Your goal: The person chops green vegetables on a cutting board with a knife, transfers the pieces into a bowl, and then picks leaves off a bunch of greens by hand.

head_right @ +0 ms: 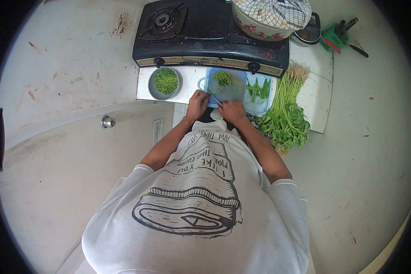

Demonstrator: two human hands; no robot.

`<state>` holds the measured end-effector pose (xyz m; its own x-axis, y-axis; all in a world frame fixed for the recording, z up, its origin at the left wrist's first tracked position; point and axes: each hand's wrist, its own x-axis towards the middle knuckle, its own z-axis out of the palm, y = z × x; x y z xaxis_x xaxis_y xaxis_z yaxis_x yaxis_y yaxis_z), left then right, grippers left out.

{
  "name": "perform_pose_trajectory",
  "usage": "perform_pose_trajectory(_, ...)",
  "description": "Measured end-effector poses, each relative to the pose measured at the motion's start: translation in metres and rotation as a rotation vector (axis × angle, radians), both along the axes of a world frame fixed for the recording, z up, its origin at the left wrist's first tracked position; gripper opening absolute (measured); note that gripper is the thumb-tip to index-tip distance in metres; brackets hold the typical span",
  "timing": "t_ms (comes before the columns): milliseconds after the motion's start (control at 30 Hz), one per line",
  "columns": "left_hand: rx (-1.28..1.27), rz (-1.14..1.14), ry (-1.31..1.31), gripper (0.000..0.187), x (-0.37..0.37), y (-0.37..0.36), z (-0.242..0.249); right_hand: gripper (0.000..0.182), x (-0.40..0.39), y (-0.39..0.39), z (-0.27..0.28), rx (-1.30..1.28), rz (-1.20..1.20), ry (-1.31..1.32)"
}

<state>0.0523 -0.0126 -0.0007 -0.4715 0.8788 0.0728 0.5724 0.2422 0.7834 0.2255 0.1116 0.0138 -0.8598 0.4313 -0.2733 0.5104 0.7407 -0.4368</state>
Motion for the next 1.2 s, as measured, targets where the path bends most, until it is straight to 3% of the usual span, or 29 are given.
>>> perform_pose_trajectory(667, -0.016, 0.072, -0.061, 0.011, -0.006, 0.014, -0.002, 0.049, 0.000, -0.002, 0.007, 0.010, -0.009, 0.006)
perform_pose_trajectory(1200, -0.025, -0.020, -0.007, 0.018, -0.008, 0.007, 0.000, 0.047, -0.003, -0.001, -0.002, 0.037, -0.023, 0.030)
